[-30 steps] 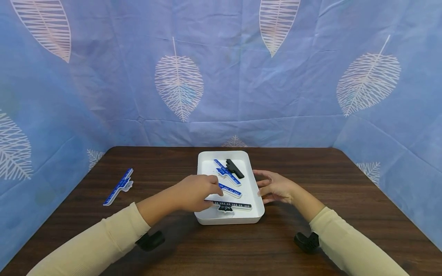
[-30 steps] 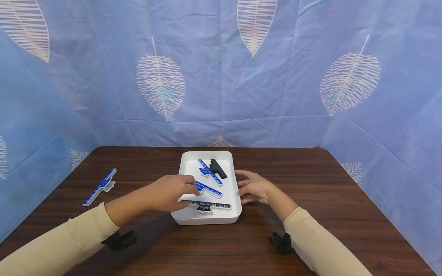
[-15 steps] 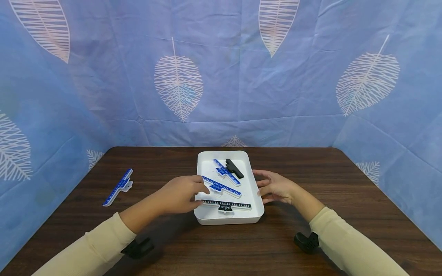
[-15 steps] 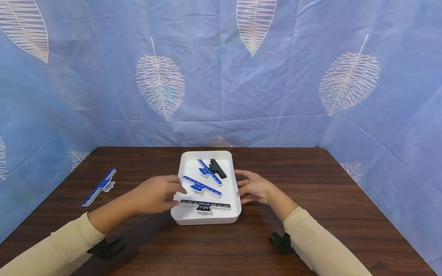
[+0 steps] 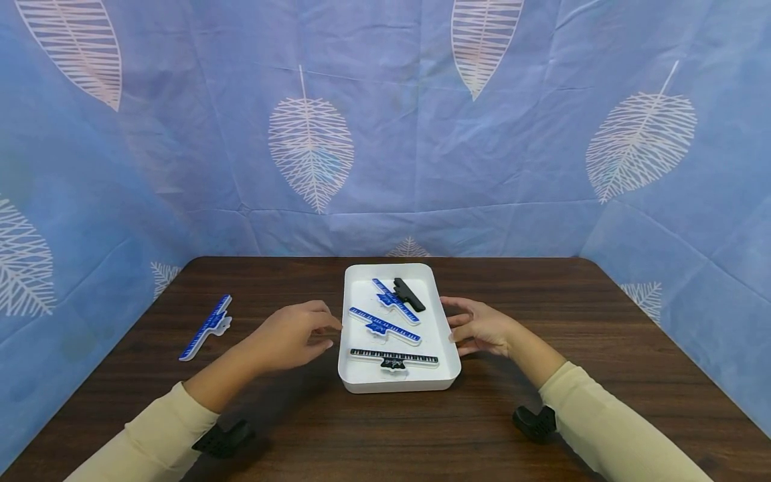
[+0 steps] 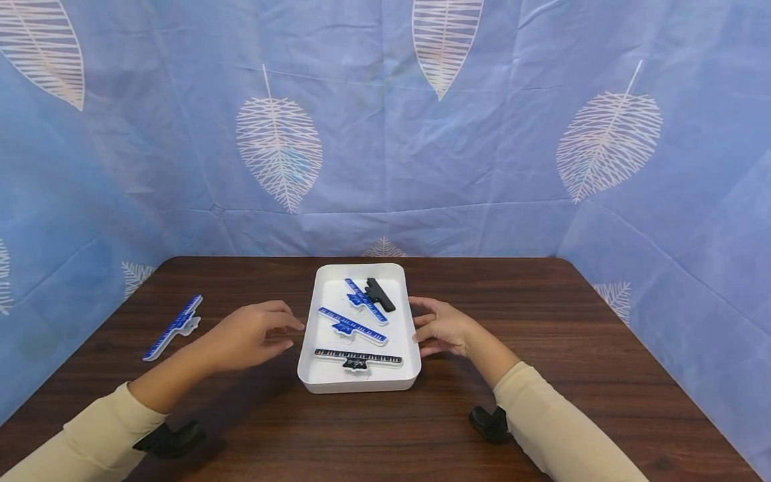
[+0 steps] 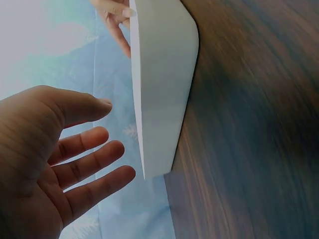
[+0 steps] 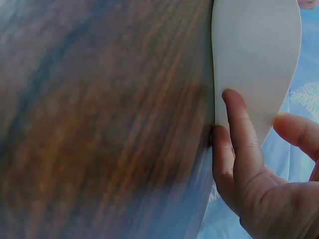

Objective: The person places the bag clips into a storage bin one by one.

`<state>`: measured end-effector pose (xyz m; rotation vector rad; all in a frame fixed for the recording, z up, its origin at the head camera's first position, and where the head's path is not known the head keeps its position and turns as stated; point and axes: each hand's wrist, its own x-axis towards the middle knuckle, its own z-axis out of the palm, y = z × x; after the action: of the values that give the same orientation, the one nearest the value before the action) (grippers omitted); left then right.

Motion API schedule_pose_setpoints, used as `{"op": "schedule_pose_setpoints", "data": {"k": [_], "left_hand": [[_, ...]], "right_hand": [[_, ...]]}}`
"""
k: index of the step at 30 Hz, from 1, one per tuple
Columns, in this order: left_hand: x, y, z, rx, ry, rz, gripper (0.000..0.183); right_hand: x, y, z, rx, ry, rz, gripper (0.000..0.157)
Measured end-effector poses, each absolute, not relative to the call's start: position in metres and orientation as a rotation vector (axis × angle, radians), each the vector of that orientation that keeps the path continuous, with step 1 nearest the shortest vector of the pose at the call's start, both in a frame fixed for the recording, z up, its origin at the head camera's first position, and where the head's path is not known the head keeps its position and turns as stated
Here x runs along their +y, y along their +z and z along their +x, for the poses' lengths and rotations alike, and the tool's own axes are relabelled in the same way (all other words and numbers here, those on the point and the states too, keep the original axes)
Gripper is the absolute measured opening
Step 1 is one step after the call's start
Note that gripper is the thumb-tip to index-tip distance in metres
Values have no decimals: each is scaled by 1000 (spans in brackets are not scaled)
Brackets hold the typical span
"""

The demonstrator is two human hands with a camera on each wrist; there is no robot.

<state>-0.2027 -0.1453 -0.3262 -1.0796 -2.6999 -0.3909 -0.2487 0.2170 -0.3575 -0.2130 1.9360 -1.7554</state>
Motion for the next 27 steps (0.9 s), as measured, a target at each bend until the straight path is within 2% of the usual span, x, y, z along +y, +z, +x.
{"op": "schedule_pose_setpoints", "data": {"k": [27], "left_hand": [[-219,-330,-218,-2721,-391,-811,24]], "right_hand": [[219,-359,-248,1938,-1752,-237,88]]}}
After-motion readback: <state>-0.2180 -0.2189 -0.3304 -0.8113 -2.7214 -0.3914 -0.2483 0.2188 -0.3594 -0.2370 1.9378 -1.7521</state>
